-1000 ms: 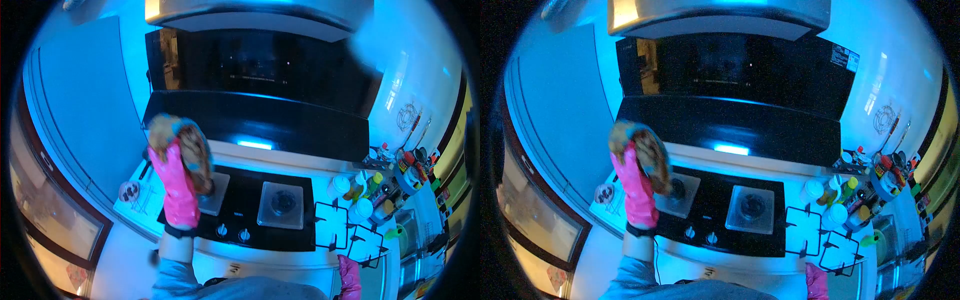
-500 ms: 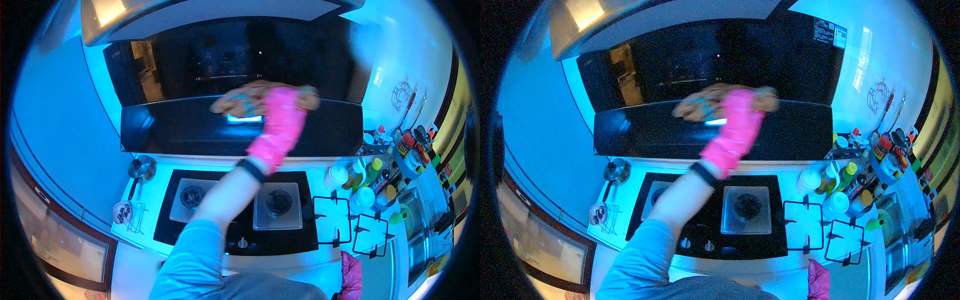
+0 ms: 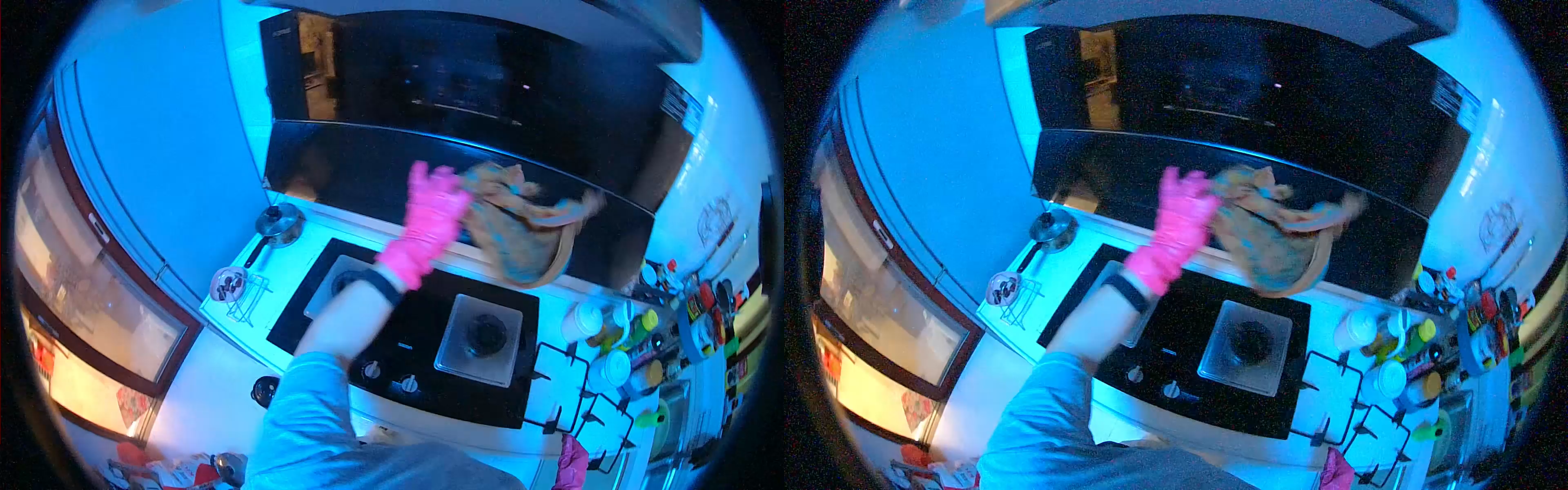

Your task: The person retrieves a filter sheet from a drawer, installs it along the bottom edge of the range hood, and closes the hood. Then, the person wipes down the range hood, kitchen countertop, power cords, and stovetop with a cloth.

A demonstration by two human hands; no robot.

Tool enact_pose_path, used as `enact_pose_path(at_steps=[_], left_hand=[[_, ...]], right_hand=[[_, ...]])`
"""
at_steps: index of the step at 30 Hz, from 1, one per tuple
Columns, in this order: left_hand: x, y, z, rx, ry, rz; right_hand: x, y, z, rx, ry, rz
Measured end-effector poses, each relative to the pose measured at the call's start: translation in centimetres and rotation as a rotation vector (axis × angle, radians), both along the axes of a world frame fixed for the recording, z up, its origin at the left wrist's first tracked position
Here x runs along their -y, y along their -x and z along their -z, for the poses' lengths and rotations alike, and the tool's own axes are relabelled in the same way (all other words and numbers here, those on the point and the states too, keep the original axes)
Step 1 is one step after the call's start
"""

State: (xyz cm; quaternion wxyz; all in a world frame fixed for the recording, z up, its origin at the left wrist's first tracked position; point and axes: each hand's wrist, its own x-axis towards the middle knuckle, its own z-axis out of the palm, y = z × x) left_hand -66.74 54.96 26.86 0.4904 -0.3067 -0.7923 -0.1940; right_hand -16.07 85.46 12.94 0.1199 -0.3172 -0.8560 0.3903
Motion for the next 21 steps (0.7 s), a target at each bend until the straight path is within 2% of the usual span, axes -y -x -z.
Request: enact_pose_path(at_steps=[1, 2, 4, 5, 6, 7, 8, 9, 11, 12, 13, 15, 17, 21], left_hand=[[4.7, 1.4, -0.1, -0.047, -0.051, -0.144], [9.3, 0.7, -1.9, -0.030, 0.036, -0.222], [17.5, 3.2, -2.5, -0.053, 0.024, -0.457], [21.3, 4.4, -3.1, 0.253, -0.072, -0.653], [25.8, 6.0, -2.0, 0.097, -0.260, -0.522], [28.6, 7.1, -2.0, 0.147, -0.577, -0.426], [31.1, 7.6, -3.3, 0.421, -0.972, -0.062], [31.1, 7.3, -4.6, 0.420, -0.973, -0.054], [29.9, 6.4, -5.7, 0.352, -0.768, -0.329], [28.5, 9.7, -3.7, 0.344, -0.911, -0.215], [26.6, 11.1, -2.4, 0.351, -0.906, -0.209], [21.2, 12.1, -0.9, -0.018, -0.947, 0.086], [12.5, 5.0, -3.8, 0.014, -0.340, -0.563], [-0.6, 0.5, -5.0, -0.053, -0.245, 0.031]], right_hand=[[-0.3, 1.1, 0.4, -0.016, 0.007, -0.022], [-0.4, 2.4, 1.2, -0.032, 0.024, -0.043], [1.1, 4.9, -0.9, -0.017, -0.006, -0.115], [2.0, 5.9, -1.6, -0.009, -0.020, -0.147], [2.7, 6.8, -2.2, -0.006, -0.029, -0.169], [3.4, 7.5, -2.7, -0.005, -0.035, -0.182], [4.0, 8.1, -2.9, -0.003, -0.039, -0.191], [4.6, 8.7, -3.1, 0.002, -0.041, -0.201], [5.3, 9.2, -3.4, 0.021, -0.047, -0.215], [5.7, 9.4, -3.4, 0.032, -0.049, -0.222], [5.8, 9.5, -3.2, 0.040, -0.048, -0.223], [6.1, 9.4, -2.7, 0.050, -0.046, -0.223], [6.1, 9.1, -2.3, 0.047, -0.051, -0.219], [6.0, 7.3, -2.9, 0.047, -0.015, -0.160]])
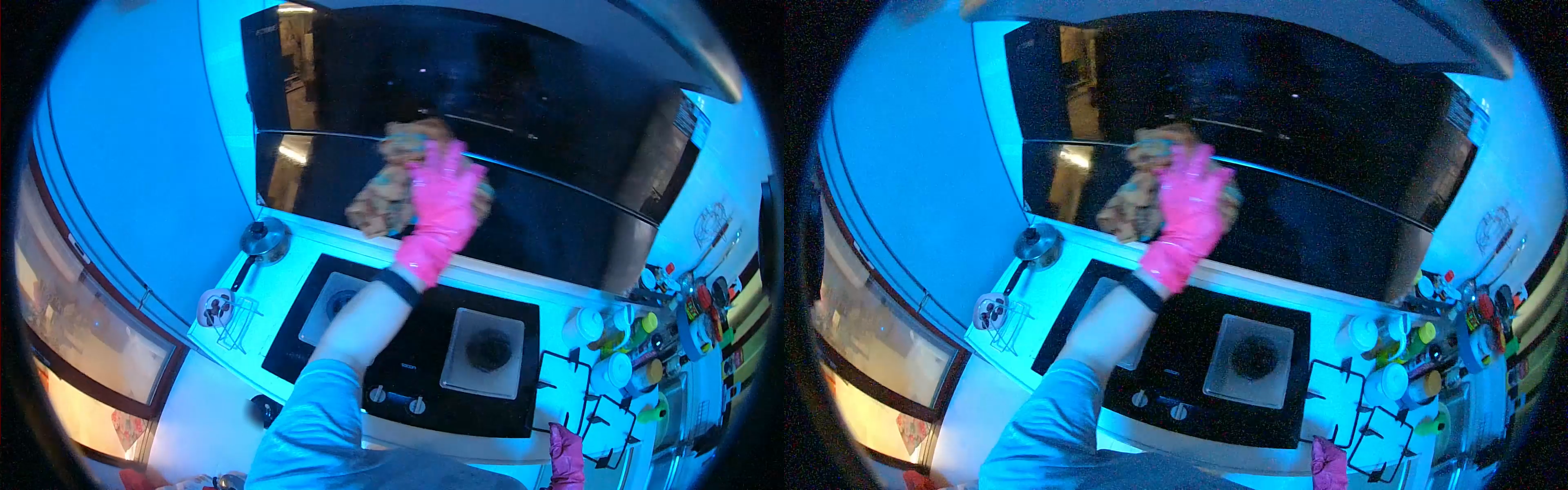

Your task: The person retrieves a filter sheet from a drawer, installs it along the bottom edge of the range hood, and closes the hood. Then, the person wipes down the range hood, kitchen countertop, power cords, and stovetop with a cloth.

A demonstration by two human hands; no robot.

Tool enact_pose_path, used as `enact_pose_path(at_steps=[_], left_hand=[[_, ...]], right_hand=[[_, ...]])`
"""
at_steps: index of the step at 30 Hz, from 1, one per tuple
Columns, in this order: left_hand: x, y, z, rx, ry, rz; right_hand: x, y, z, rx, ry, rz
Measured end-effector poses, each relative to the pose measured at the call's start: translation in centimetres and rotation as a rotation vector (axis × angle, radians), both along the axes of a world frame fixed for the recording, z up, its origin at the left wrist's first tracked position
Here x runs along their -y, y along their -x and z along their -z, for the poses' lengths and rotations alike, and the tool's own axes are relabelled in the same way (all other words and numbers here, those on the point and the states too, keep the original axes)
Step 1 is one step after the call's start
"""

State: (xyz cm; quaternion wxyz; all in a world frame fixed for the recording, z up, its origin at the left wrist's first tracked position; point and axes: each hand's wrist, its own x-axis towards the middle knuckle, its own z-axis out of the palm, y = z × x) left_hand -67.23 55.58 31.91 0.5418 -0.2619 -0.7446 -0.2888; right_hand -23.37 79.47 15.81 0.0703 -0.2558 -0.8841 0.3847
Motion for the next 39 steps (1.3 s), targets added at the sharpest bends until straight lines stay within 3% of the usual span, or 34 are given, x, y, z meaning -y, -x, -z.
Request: enact_pose_path(at_steps=[2, 4, 6, 8, 11, 15, 18, 21, 24, 26, 29, 32, 33, 35, 37, 39], left_hand=[[-7.1, -1.1, 0.8, -0.070, 0.070, 0.267], [-13.2, -2.9, 1.6, -0.136, 0.347, 0.401], [-19.2, -3.3, 3.7, -0.172, 0.566, 0.469], [-19.2, -2.6, 4.0, -0.166, 0.501, 0.506], [-13.0, -1.8, 2.6, -0.106, 0.488, 0.435], [0.2, 1.7, 0.4, -0.105, 0.366, 0.257], [9.3, 5.9, -1.9, 0.145, 0.195, -0.211], [15.4, 10.7, -6.4, -0.006, -0.170, -0.139], [20.7, 15.6, -14.3, -0.079, -0.407, -0.115], [22.5, 17.9, -20.1, -0.114, -0.489, -0.070], [21.9, 19.5, -24.6, -0.188, -0.504, -0.028], [20.6, 19.7, -20.7, -0.412, -0.366, -0.091], [20.1, 19.0, -18.4, -0.332, -0.192, -0.520], [17.4, 15.1, -14.8, -0.230, -0.297, -0.278], [14.5, 13.5, -11.9, -0.100, -0.253, -0.306], [11.4, 11.6, -13.3, -0.098, -0.352, -0.136]], right_hand=[[0.4, -0.8, -0.9, -0.032, 0.023, 0.038], [-3.5, -3.6, 5.1, -0.094, -0.022, 0.045], [-3.7, -4.3, 4.7, -0.134, -0.028, 0.014], [-4.1, -4.9, 5.0, -0.174, -0.036, 0.055], [-3.7, -5.6, 1.3, 0.078, -0.050, 0.066], [-4.2, -3.9, -0.3, 0.107, -0.076, 0.034], [-3.6, -2.0, -1.3, 0.107, -0.097, 0.006], [-2.6, -0.1, -2.6, 0.116, -0.129, -0.015], [-1.3, 0.8, -3.7, 0.086, -0.119, 0.041], [-1.3, 0.5, -3.0, 0.102, 0.107, 0.090], [-0.7, 0.3, -2.9, 0.127, 0.046, 0.128], [-2.2, -0.6, -0.2, 0.166, -0.007, 0.098], [-2.7, -1.0, 1.2, 0.116, -0.023, 0.062], [-2.6, -0.1, 1.4, 0.160, -0.076, 0.006], [-2.3, 1.3, 0.8, 0.204, -0.203, -0.059], [-0.3, 2.9, -2.1, 0.177, -0.177, -0.035]])
